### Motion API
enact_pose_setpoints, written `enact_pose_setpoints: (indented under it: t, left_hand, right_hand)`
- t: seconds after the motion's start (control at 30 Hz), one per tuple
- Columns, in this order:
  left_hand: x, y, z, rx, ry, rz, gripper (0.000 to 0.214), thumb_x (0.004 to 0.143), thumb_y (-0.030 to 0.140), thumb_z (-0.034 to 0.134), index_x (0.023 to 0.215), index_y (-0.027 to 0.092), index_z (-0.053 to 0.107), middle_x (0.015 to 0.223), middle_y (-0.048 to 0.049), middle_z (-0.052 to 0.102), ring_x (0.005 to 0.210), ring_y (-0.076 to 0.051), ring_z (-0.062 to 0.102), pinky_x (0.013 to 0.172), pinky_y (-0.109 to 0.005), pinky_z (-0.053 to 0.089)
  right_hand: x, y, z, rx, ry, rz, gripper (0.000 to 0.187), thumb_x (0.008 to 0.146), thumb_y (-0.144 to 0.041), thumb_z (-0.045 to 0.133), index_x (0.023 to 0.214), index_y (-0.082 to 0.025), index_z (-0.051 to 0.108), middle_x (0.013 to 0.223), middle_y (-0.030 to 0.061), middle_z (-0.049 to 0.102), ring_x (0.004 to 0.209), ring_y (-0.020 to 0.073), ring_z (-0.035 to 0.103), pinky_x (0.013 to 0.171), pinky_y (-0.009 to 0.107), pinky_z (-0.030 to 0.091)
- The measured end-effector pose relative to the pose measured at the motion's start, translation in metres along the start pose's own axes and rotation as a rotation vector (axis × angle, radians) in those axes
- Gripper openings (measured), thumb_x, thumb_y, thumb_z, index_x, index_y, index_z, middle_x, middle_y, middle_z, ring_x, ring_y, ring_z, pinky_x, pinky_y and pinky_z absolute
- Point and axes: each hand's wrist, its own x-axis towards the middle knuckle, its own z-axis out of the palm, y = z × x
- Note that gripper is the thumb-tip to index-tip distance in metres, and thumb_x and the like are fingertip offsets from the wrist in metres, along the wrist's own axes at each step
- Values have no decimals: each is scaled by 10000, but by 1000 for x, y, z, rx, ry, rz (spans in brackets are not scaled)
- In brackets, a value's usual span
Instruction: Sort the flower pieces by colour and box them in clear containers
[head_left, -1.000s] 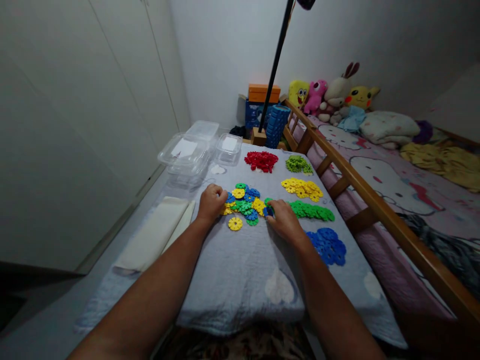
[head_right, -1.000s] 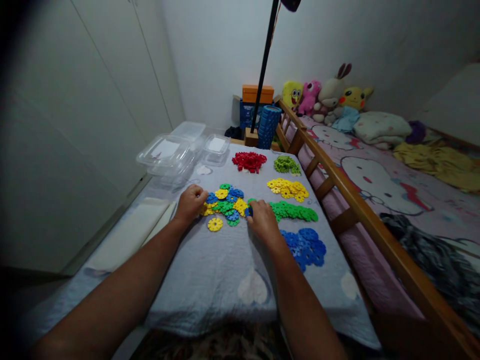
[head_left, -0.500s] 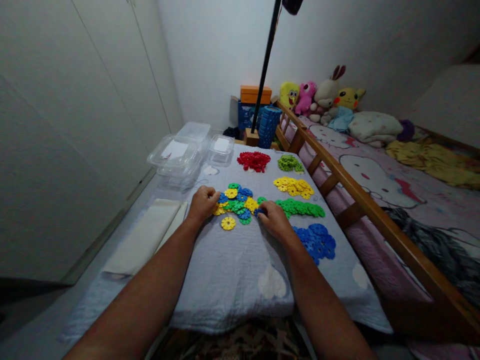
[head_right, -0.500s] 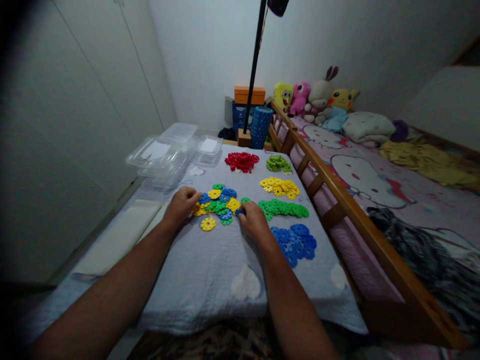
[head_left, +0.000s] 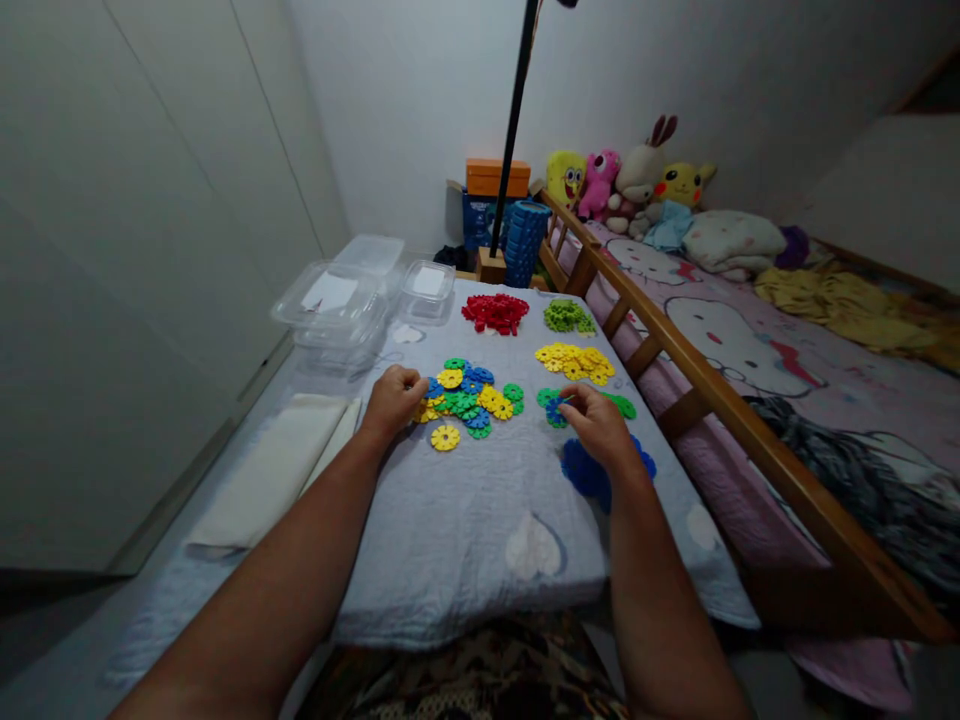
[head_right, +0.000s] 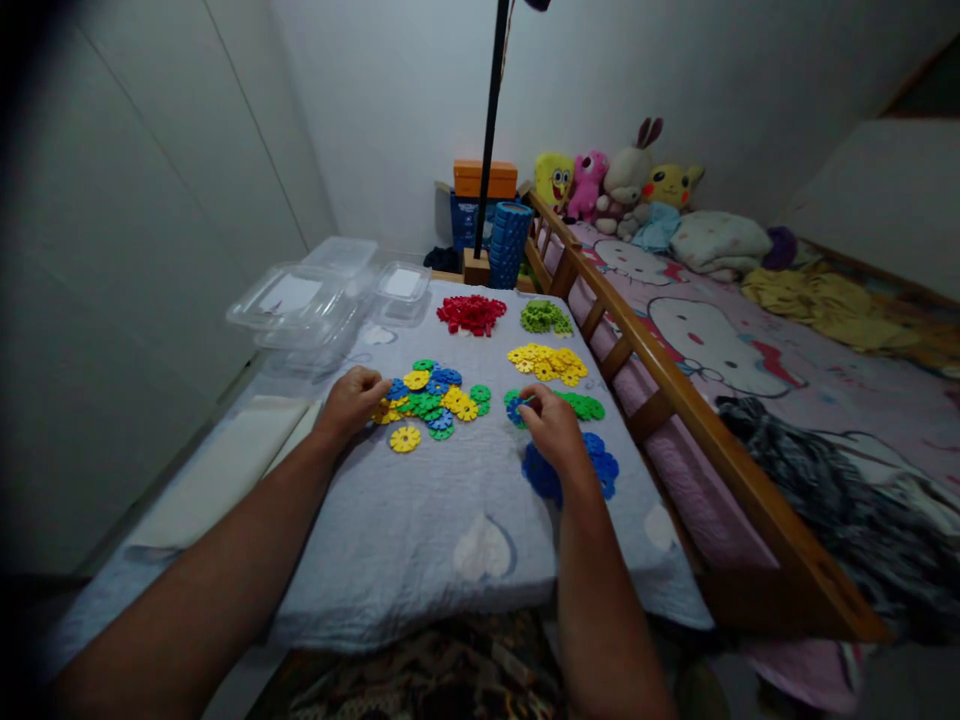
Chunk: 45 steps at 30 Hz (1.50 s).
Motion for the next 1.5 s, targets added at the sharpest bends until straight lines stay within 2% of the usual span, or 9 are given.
enact_pose_setpoints:
  t: [0.13, 0.27, 0.47, 0.67, 0.8, 1.0, 1.13, 1.33, 1.5]
  left_hand:
    - [-1, 2, -1, 7, 6, 18, 311, 820, 376, 547, 559, 218, 488, 658, 1, 469, 708, -173, 485, 666, -301, 366]
    - [-1, 1, 0, 26, 17, 25, 277, 814, 343, 558, 572, 222, 501, 684, -5, 482, 736, -181, 494, 700, -297, 400]
    - [-1, -1, 1, 44, 8, 6, 221, 793, 342, 572, 615, 214, 539, 709, -11, 523, 754, -181, 514, 708, -293, 414]
    - [-2, -2, 0, 42, -19, 10, 249, 794, 392, 556, 622, 211, 559, 684, -13, 548, 740, -181, 525, 673, -291, 400]
    - [-2, -2, 1, 51, -3, 17, 267, 798, 382, 550, 591, 214, 536, 690, -12, 536, 730, -177, 523, 681, -296, 400]
    - [-2, -2, 1, 45, 9, 31, 298, 821, 398, 551, 585, 219, 517, 688, -8, 516, 726, -178, 520, 680, -298, 398]
    - [-2, -2, 0, 47, 7, 53, 305, 838, 420, 568, 611, 218, 555, 710, -11, 535, 742, -182, 531, 700, -299, 412]
    - [-1, -1, 1, 46, -12, 56, 298, 835, 421, 584, 618, 216, 576, 718, -12, 528, 738, -180, 534, 719, -302, 420]
    - [0, -2, 2, 37, -7, 56, 287, 828, 401, 581, 607, 219, 554, 711, -13, 538, 737, -182, 538, 713, -303, 416]
  right_hand:
    - [-16, 25, -46, -78, 97, 104, 268, 795, -382, 586, 962, -206, 700, 690, -17, 602, 643, 170, 538, 612, 290, 394]
    - [-34, 45, -71, -104, 130, 212, 260, 761, -369, 608, 926, -195, 707, 679, -5, 625, 627, 177, 558, 586, 291, 411]
    - [-49, 64, -75, -135, 87, 230, 120, 744, -299, 595, 793, -213, 662, 747, 22, 680, 699, 190, 617, 654, 299, 466]
    - [-49, 67, -73, -366, 115, 183, 102, 766, -242, 584, 810, -204, 667, 839, 49, 674, 786, 207, 626, 735, 320, 471]
    - [-30, 42, -55, -463, 132, 116, 170, 831, -235, 595, 943, -175, 707, 1011, 93, 701, 901, 218, 633, 853, 336, 478]
    - [12, -14, 20, -578, -172, -146, 279, 895, -138, 556, 1115, -172, 723, 1177, 122, 724, 1102, 254, 600, 1015, 362, 407]
    - [26, -27, 59, -680, -244, -148, 438, 903, -65, 483, 1267, -218, 675, 1332, 111, 674, 1157, 293, 546, 957, 385, 401]
    - [33, -20, 73, -715, -226, -89, 425, 959, -72, 403, 1249, -233, 669, 1310, 110, 676, 1145, 316, 529, 882, 392, 383]
    - [34, -19, 77, -719, -216, -106, 331, 997, -151, 447, 1167, -234, 719, 1237, 123, 709, 1135, 316, 522, 876, 401, 374]
